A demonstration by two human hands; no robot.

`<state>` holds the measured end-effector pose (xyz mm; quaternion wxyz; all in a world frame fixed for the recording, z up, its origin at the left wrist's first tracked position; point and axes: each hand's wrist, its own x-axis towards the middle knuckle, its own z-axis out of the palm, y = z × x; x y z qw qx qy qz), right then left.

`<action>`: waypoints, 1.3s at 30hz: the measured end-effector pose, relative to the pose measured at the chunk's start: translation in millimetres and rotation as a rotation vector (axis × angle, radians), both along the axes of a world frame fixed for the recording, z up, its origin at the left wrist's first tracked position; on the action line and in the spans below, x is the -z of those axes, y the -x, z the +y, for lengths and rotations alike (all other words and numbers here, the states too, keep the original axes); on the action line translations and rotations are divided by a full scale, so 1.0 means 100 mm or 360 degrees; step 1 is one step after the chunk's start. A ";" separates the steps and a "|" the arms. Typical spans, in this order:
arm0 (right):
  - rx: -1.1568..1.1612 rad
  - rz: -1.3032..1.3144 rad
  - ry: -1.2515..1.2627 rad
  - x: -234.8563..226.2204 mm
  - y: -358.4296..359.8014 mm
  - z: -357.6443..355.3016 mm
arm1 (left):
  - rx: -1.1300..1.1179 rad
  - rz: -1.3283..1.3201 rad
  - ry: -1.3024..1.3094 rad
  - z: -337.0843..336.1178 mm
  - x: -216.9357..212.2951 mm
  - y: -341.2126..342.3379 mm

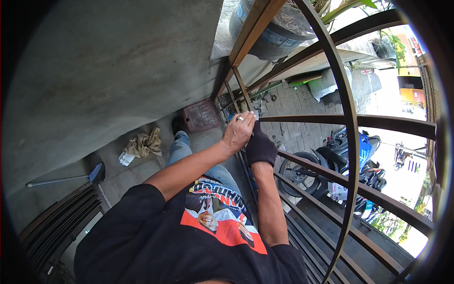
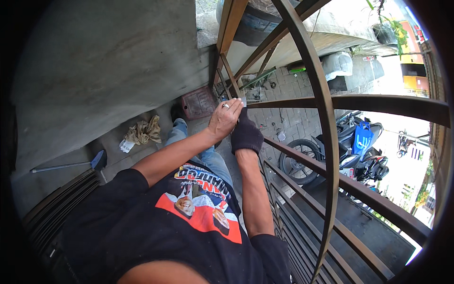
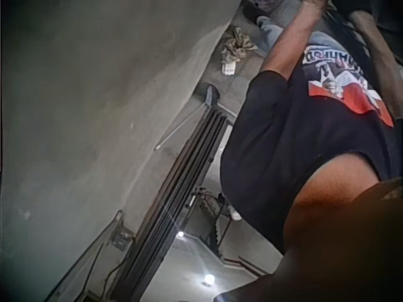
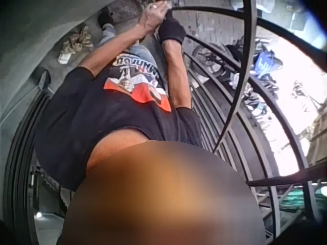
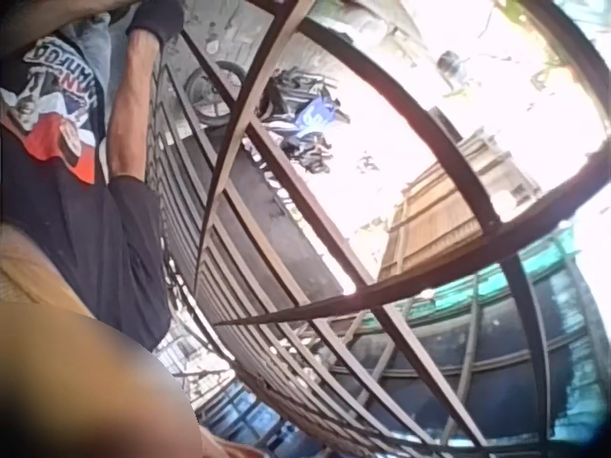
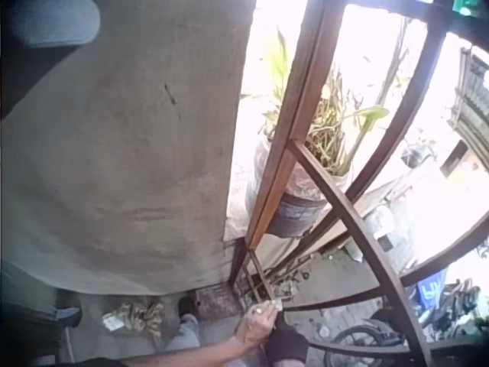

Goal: Scraping and sanding paint off a metal gate to prepare it for refinishing.

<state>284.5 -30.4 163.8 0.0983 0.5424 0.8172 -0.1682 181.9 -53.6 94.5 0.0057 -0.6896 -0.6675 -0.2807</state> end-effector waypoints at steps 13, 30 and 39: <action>0.0036 -0.0103 0.0016 0.06 0.27 0.23 | -0.0070 0.0155 -0.0093 0.23 0.03 0.22; -0.0029 -0.0332 0.0275 -0.18 0.25 0.22 | -0.0049 0.0030 -0.0030 0.09 0.10 0.09; -0.0031 -0.0228 0.0213 -0.09 0.29 0.29 | -0.0084 0.0059 -0.0130 0.20 0.07 0.19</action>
